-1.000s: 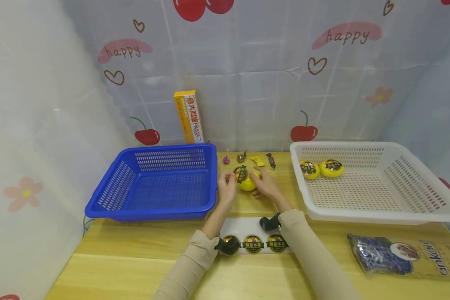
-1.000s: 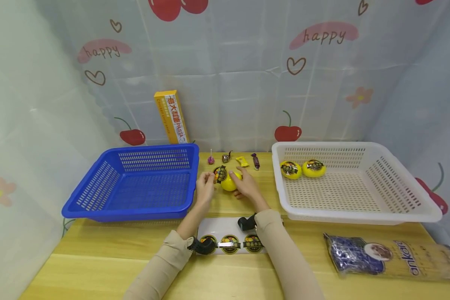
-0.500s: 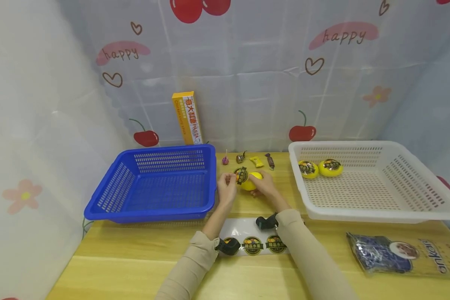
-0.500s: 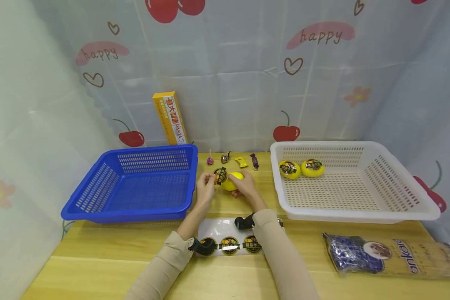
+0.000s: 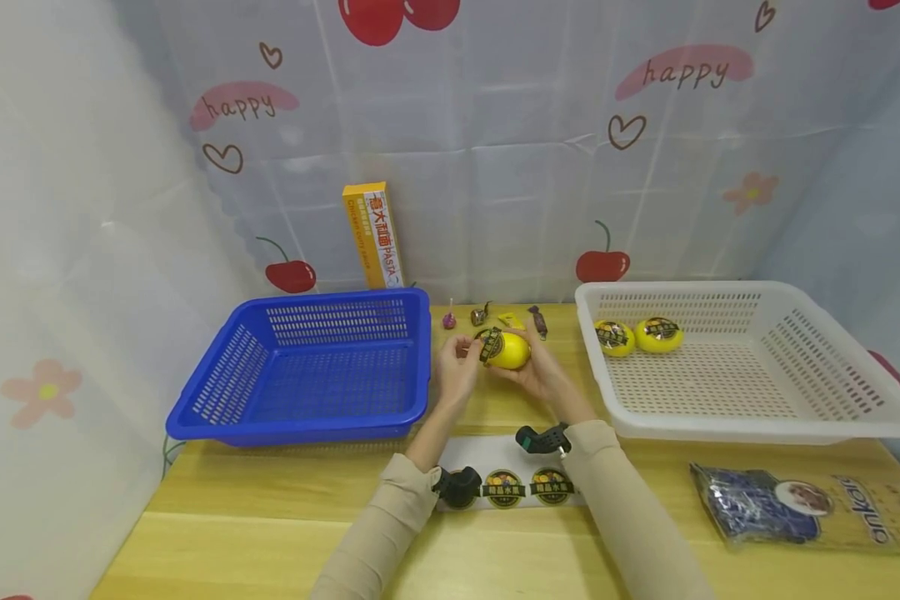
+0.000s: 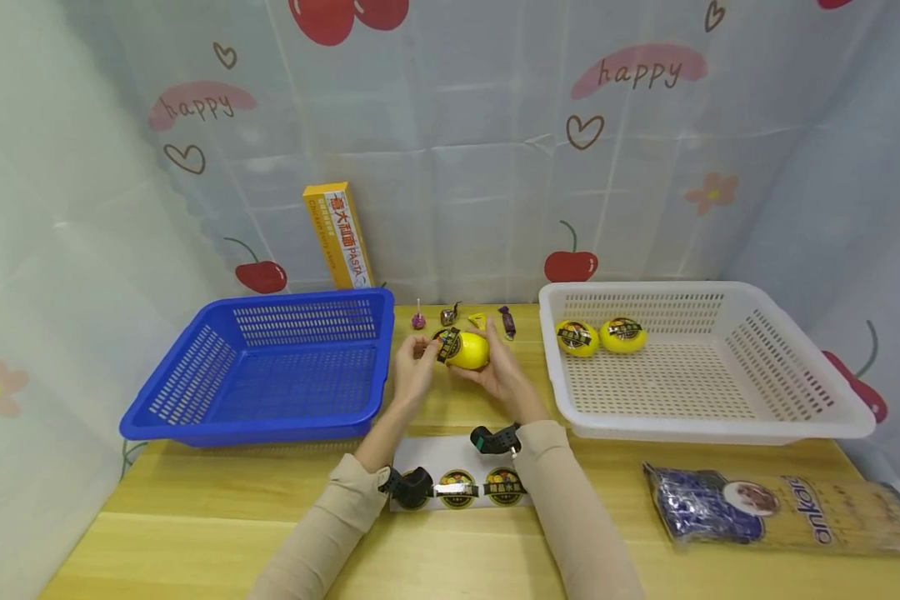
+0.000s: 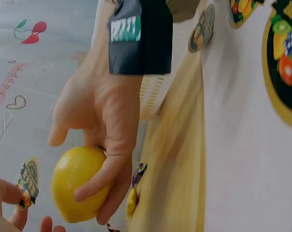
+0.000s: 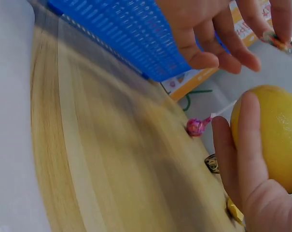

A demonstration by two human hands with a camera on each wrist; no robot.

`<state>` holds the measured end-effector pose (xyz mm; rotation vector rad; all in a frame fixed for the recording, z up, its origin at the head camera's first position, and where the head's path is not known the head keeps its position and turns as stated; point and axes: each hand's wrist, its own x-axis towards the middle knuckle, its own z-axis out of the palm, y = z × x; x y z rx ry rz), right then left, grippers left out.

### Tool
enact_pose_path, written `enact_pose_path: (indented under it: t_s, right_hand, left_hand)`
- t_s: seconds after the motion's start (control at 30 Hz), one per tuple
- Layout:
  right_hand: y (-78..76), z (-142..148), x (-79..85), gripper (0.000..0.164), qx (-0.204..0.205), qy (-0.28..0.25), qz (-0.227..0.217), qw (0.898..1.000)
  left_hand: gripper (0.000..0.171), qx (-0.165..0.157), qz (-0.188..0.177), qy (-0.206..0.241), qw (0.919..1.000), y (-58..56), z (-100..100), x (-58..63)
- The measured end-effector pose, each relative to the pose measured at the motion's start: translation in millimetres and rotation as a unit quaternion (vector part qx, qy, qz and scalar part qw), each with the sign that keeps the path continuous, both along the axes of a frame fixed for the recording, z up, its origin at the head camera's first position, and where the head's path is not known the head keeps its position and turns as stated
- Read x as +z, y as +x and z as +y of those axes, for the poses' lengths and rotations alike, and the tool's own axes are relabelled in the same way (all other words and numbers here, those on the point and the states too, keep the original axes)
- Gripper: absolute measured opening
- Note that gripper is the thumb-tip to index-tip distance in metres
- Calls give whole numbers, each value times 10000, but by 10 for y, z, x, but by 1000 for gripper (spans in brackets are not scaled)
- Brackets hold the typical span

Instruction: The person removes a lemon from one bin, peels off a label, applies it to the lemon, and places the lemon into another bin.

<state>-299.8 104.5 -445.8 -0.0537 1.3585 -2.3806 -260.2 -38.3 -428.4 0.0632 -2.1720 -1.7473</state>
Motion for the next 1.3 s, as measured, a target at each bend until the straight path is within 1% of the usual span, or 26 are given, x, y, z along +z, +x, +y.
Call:
enact_pose_path:
  t_s: [0.07,0.2,0.3,0.37,0.43,0.53,0.63,0.7,0.8,0.87,0.93,1.03,1.1,1.13,1.17,1.23,1.27,1.3]
  right_hand:
    - [8,2,29,82,14,36,-6,10000]
    - [32,5,68,90,86,691,241,9973]
    - [63,5,100,92,191,1204,483,9914]
    - [80,4,120,90,254,1410,609,9878]
    - [93,3,133,88,312,1579,727,9843]
    - [102,3,138,84,380,1687,839,9814]
    - [107,7,138,83,418,1720,900,9801]
    - [112,6,137,83,400,1695,924,9804]
    - [133,0,138,86,282,1787,992,9785]
    - [149,-23,139,84,67,1908,1019,9763]
    - [172,-54,146,80,-160,2043,1072,9729]
    - [203,-100,147,78,-555,2397,1283,9607]
    - [229,-133,154,74,-780,2600,1443,9516]
    - [238,-149,152,73,-938,2794,1551,9429]
    - [247,-164,152,70,-1102,2986,1647,9336]
    - [269,-202,155,61,-1370,3166,1763,9219]
    - [279,-220,158,57,-1481,3244,1823,9163]
    - [284,-235,157,54,-1564,3285,1879,9123]
  left_hand:
    - [17,-110,67,-445,9989,-2,-13,23]
    - [18,-256,219,-1306,9909,-10,-36,53]
    - [18,-447,437,-1689,9837,-30,-42,56]
    - [18,-558,591,-1898,9785,-50,-41,55]
    - [18,-684,770,-2040,9736,-73,-41,50]
    - [20,-781,898,-2222,9677,-96,-38,37]
    - [23,-810,953,-2337,9642,-99,-32,18]
    - [28,-788,958,-2375,9634,-90,-24,-4]
    - [40,-629,934,-2344,9656,-64,-1,-51]
    - [51,-432,859,-2297,9685,-43,16,-92]
    - [57,-194,735,-2258,9712,-21,37,-132]
    - [61,83,492,-2175,9748,9,73,-176]
    - [61,204,306,-2173,9754,22,92,-191]
    - [62,246,208,-2193,9751,26,97,-193]
    - [63,284,125,-2237,9742,30,101,-191]
    - [66,367,-61,-2441,9690,33,101,-182]
    - [68,396,-167,-2582,9651,33,98,-175]
    - [70,407,-267,-2677,9623,35,93,-162]
